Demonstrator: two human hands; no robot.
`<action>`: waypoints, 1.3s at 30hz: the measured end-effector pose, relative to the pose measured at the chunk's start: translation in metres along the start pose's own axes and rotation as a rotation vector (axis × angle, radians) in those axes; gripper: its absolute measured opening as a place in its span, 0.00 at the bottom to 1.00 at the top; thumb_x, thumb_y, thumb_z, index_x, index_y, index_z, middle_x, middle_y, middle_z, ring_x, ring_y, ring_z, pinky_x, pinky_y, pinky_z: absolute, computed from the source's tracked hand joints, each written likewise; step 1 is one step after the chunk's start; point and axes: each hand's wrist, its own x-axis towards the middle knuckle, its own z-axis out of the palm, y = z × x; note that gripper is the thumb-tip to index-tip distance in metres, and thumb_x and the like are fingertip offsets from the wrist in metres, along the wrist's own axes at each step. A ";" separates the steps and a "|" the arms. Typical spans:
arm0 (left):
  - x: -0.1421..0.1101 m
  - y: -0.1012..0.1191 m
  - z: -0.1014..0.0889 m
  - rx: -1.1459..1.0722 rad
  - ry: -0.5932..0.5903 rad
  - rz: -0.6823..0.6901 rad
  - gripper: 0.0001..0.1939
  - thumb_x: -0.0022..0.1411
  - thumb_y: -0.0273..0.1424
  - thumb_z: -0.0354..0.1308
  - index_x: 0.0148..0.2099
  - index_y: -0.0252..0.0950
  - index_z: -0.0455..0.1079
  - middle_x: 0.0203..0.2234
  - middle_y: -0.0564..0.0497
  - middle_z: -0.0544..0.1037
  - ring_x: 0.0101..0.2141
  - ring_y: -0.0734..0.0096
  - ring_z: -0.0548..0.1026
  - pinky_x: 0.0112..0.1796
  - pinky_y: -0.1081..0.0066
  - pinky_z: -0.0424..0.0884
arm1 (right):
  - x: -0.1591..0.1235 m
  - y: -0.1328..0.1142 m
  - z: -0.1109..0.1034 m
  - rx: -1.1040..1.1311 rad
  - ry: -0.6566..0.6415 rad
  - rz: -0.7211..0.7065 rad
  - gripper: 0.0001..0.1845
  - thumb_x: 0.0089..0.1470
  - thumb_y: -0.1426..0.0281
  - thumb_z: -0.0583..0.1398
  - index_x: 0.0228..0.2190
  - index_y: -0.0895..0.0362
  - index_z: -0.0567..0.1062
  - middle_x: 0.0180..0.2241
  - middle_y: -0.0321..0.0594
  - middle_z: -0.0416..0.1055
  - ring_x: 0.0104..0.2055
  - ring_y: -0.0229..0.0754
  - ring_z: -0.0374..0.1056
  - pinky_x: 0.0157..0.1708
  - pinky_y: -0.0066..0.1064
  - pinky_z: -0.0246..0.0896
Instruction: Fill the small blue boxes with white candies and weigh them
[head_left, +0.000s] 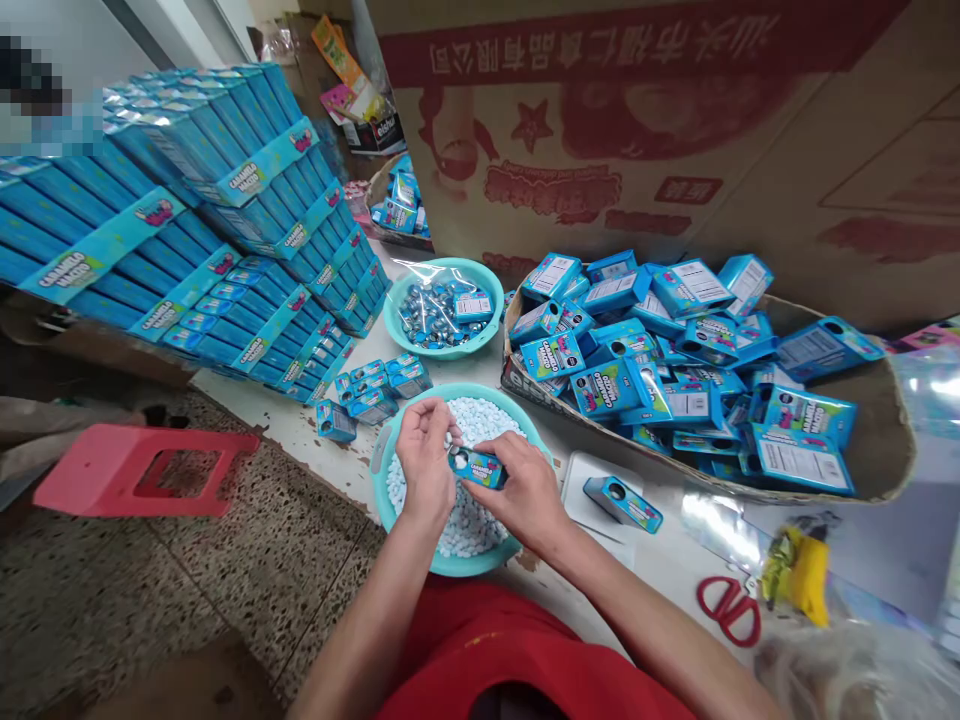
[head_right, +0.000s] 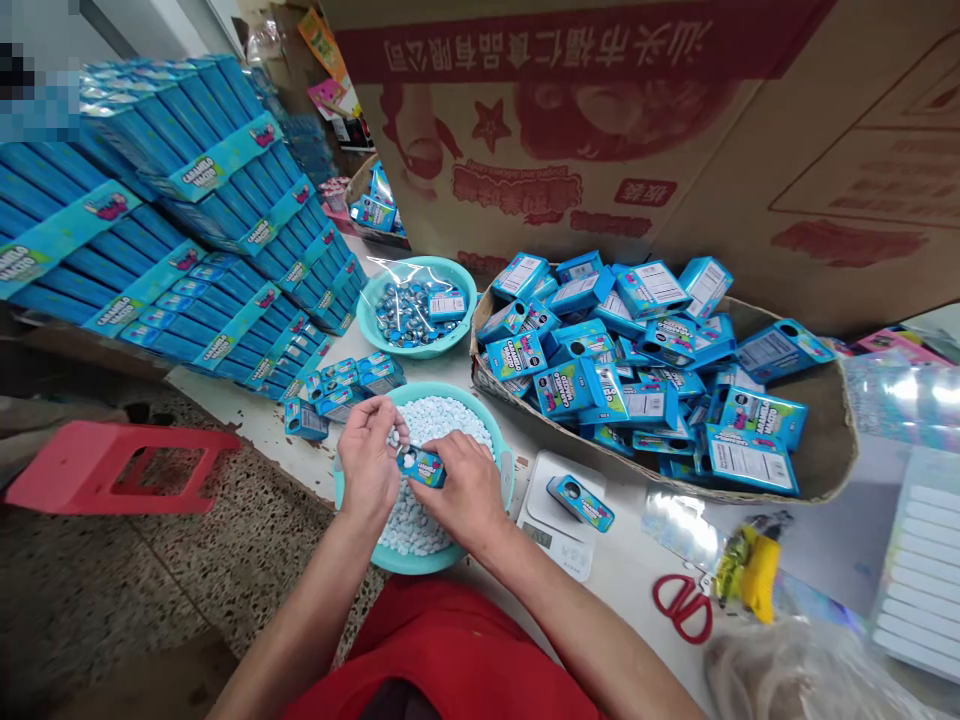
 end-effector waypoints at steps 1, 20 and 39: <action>0.000 0.000 0.001 -0.002 0.001 0.005 0.13 0.52 0.36 0.63 0.34 0.35 0.65 0.19 0.58 0.66 0.20 0.81 0.64 0.21 0.80 0.61 | 0.000 0.000 0.000 0.004 0.003 -0.002 0.17 0.41 0.72 0.67 0.37 0.56 0.73 0.34 0.40 0.70 0.38 0.46 0.65 0.36 0.36 0.57; 0.006 0.025 -0.015 -0.087 -0.165 -0.277 0.11 0.50 0.30 0.65 0.32 0.34 0.65 0.15 0.61 0.58 0.13 0.86 0.54 0.11 0.86 0.48 | -0.016 0.003 0.001 0.195 0.100 -0.002 0.19 0.42 0.68 0.69 0.38 0.56 0.73 0.35 0.39 0.72 0.40 0.44 0.66 0.40 0.35 0.60; -0.018 -0.052 0.015 0.820 -0.961 -0.402 0.03 0.48 0.30 0.58 0.27 0.35 0.70 0.16 0.55 0.68 0.18 0.76 0.64 0.20 0.78 0.57 | -0.169 0.099 -0.122 0.112 0.743 0.739 0.27 0.38 0.52 0.66 0.37 0.56 0.75 0.35 0.42 0.72 0.37 0.48 0.69 0.36 0.42 0.67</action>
